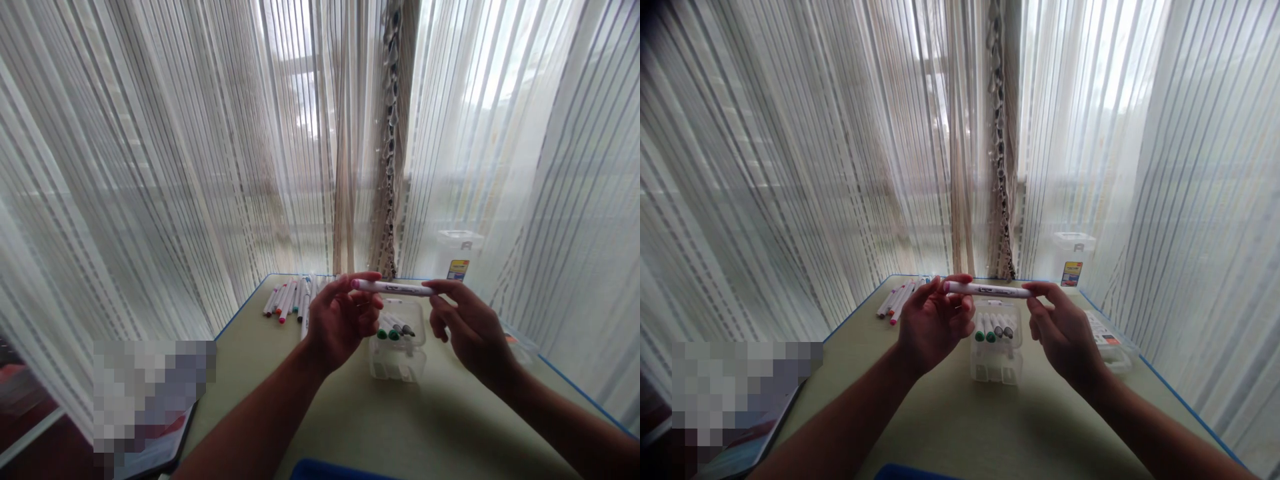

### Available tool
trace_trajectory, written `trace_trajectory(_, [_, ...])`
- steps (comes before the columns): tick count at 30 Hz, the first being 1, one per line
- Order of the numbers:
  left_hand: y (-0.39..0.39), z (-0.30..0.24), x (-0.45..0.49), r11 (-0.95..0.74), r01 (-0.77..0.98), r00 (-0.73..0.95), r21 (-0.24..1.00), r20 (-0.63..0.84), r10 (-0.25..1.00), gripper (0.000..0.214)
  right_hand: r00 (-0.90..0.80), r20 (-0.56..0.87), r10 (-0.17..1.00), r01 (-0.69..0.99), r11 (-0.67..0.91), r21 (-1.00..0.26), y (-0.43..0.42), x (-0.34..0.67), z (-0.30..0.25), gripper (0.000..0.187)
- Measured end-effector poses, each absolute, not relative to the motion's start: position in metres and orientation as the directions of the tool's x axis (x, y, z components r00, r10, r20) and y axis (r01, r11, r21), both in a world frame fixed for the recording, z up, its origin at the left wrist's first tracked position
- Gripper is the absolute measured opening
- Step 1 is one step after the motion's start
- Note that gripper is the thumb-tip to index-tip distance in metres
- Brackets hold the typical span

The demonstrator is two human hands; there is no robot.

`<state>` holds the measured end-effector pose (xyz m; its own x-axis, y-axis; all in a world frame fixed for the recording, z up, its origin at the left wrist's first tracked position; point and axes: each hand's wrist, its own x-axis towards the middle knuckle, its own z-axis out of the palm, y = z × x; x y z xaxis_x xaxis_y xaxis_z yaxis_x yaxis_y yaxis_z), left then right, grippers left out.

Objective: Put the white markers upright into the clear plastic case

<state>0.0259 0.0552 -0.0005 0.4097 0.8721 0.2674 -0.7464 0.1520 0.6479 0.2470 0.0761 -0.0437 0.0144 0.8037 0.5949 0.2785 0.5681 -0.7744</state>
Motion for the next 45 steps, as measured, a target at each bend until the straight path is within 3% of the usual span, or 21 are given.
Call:
trace_trajectory(21, [0.0531, 0.0024, 0.0261, 0.149, -0.705, 0.455, 0.693, 0.282, 0.844, 0.037, 0.016, 0.611, 0.791, 0.274, 0.584, -0.764, 0.0738, 0.2459, -0.0421, 0.023])
trace_trajectory(45, [0.0518, 0.0046, 0.0273, 0.103, -0.718, 0.382, 0.688, 0.265, 0.885, 0.034, -0.006, 0.621, 0.784, 0.258, 0.601, -0.756, 0.0764, 0.2431, -0.0405, 0.024])
